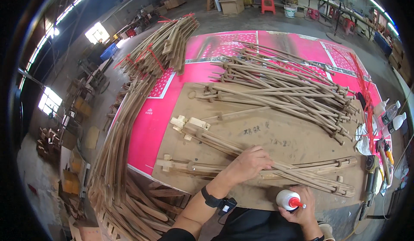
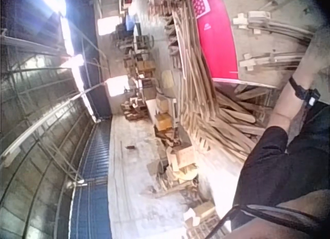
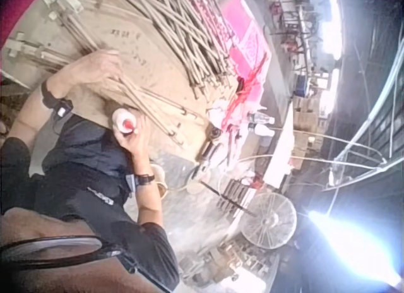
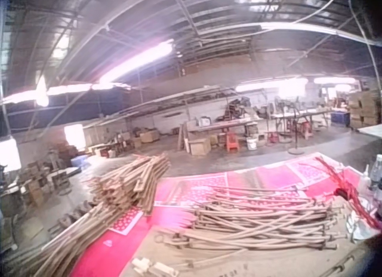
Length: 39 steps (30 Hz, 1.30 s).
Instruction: Applying glue and using a nail gun to assemble wooden furniture components on a workshop table.
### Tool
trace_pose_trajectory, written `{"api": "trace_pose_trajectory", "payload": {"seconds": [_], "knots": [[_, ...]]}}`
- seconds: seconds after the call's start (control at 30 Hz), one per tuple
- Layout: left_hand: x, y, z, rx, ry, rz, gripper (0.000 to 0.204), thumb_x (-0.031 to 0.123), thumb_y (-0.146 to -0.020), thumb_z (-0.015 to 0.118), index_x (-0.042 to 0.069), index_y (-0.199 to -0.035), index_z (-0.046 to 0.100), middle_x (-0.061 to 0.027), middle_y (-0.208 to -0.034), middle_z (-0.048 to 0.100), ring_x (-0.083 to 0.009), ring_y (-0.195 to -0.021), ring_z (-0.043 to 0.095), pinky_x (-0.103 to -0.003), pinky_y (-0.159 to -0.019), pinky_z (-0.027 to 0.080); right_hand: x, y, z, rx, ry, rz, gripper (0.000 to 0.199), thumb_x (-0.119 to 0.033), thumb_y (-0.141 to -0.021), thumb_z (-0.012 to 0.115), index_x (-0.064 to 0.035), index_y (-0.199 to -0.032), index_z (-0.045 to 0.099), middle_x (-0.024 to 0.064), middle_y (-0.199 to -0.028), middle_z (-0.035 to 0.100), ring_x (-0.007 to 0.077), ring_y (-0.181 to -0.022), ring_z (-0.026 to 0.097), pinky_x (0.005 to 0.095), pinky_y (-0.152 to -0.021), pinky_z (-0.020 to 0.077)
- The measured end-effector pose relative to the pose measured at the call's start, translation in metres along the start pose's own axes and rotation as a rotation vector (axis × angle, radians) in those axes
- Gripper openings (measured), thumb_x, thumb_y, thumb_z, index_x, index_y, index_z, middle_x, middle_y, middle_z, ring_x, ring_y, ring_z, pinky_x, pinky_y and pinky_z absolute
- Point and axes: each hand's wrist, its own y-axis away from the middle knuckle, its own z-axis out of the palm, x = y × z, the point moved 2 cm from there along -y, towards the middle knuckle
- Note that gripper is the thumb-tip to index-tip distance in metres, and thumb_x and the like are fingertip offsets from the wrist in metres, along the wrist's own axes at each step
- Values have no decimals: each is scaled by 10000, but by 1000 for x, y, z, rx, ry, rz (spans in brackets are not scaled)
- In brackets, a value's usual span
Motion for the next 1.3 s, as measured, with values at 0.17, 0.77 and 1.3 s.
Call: {"api": "trace_pose_trajectory", "payload": {"seconds": [0.17, 0.77, 1.3], "knots": [[3, 0, -3, -2, 13, -30, 114, 119, -846, 795, 54, -939, 799, -62, -948, 735, -271, -964, 644, -384, -873, 551, 1, 2, -1, -16, -20, 15, 657, -440, -701, 907, -39, -1161, 665, 163, -1092, 700, 403, -976, 665, 488, -877, 530], [-2, -8, -15, -21, -58, -91, 195, 14, -744, 850, 31, -932, 801, -103, -907, 742, -311, -925, 659, -420, -846, 522, -15, 40, -21, 119, -499, 259, 715, -172, -792, 922, -58, -1406, 573, 158, -1421, 650, 336, -1299, 647, 429, -1125, 508], [-4, -7, -13, -36, -55, -154, 137, 18, -814, 807, 12, -950, 793, -129, -934, 733, -320, -933, 662, -419, -872, 514, -11, 165, -155, 614, -481, 838, 703, -79, -859, 898, -55, -1450, 519, 65, -1290, 638, 170, -1206, 625, 347, -1061, 502]]}}
